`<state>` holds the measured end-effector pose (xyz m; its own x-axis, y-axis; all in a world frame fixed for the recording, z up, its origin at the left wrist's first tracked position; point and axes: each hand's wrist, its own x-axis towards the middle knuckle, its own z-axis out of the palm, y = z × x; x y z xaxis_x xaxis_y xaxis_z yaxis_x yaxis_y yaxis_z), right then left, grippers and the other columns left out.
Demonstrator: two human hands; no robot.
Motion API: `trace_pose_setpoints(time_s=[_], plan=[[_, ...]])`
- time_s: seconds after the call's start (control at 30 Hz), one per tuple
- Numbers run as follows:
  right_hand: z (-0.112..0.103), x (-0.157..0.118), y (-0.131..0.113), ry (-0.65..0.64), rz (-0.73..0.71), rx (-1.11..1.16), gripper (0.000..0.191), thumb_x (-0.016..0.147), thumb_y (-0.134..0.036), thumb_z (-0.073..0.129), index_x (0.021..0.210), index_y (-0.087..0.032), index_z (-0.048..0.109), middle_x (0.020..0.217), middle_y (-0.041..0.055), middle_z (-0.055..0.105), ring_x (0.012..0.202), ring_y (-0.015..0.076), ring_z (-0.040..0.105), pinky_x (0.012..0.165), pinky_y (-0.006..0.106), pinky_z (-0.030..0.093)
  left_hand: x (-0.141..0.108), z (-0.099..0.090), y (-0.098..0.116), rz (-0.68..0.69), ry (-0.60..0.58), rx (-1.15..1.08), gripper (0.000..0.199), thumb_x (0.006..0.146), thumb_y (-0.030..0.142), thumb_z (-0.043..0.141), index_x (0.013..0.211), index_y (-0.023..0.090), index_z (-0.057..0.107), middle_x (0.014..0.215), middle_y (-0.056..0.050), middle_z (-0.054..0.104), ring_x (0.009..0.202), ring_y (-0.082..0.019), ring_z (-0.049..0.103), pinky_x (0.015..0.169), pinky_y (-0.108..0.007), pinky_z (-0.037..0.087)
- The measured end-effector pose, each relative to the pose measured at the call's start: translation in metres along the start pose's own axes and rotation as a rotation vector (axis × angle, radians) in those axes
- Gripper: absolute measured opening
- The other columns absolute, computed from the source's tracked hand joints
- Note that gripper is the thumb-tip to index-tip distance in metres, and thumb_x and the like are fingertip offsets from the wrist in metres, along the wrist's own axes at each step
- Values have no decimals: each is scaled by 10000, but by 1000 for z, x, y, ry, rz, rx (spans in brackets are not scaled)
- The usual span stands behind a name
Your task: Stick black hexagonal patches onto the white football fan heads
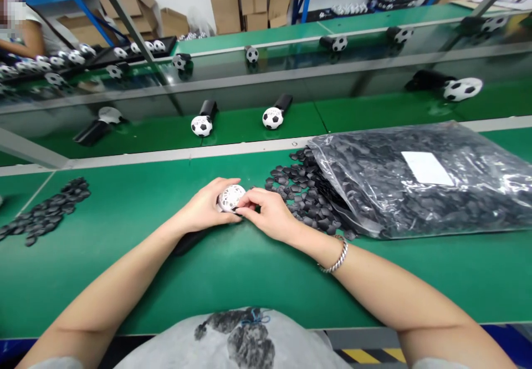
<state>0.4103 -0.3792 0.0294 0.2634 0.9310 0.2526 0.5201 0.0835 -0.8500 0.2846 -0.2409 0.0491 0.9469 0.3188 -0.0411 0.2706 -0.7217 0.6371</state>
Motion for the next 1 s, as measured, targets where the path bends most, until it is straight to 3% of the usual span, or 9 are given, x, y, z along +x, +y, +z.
trace_pose_setpoints(time_s=[0.23, 0.33, 0.43, 0.53, 0.67, 0.73, 0.83, 1.0], plan=[[-1, 6, 2, -7, 67, 17, 102, 713, -184, 656, 658, -162, 573, 748, 6, 500, 713, 120, 495, 658, 255, 425, 1, -6, 1, 10, -24, -72, 675, 616, 301, 703, 1237, 170, 471, 1115, -97, 546, 1030, -252, 522, 902, -384, 425], [2, 7, 3, 36, 105, 42, 158, 674, -188, 677, 750, -169, 540, 869, 26, 496, 794, 137, 500, 686, 265, 440, 3, -6, 3, 2, -8, -72, 630, 600, 282, 714, 1184, 157, 516, 1066, -89, 571, 985, -247, 542, 873, -372, 440], [3, 8, 4, 51, 127, 57, 226, 668, -190, 672, 812, -175, 498, 925, 30, 484, 747, 118, 497, 668, 261, 450, 3, -3, 3, -5, 13, -68, 577, 609, 285, 704, 1147, 162, 537, 1057, -79, 577, 969, -238, 553, 862, -365, 448], [-8, 13, 9, 15, 137, 45, 230, 672, -233, 687, 805, -172, 509, 852, 13, 509, 672, 105, 500, 621, 246, 444, -1, -2, 2, 12, -22, -23, 606, 643, 317, 672, 1201, 170, 487, 1159, -85, 548, 1055, -250, 527, 920, -378, 422], [-39, 21, 25, 105, 124, -289, 104, 755, -251, 624, 821, -177, 592, 789, 18, 577, 700, 135, 527, 660, 269, 432, -6, -9, 4, -5, -76, 157, 663, 663, 238, 603, 1284, 162, 383, 1291, -106, 471, 1160, -273, 466, 975, -403, 389], [-49, 24, 32, 89, 126, -523, 93, 781, -234, 597, 850, -184, 633, 837, 40, 612, 786, 170, 539, 720, 297, 421, -7, -15, 5, 60, -103, 244, 634, 668, 134, 527, 1285, 180, 388, 1312, -85, 460, 1183, -249, 449, 985, -378, 385], [-50, 24, 35, -33, 132, -717, 144, 827, -245, 544, 898, -196, 659, 919, 55, 634, 876, 202, 532, 750, 309, 407, -5, -21, 3, 193, -150, 320, 691, 659, 34, 431, 1311, 252, 362, 1394, -26, 380, 1245, -208, 387, 1001, -356, 364], [-41, 24, 25, -149, 108, -862, 167, 852, -215, 498, 889, -172, 654, 896, 71, 631, 850, 195, 538, 704, 287, 388, -1, -22, -5, 109, -77, 398, 697, 682, 16, 369, 1325, 282, 336, 1352, -19, 444, 1215, -229, 422, 951, -429, 370]])
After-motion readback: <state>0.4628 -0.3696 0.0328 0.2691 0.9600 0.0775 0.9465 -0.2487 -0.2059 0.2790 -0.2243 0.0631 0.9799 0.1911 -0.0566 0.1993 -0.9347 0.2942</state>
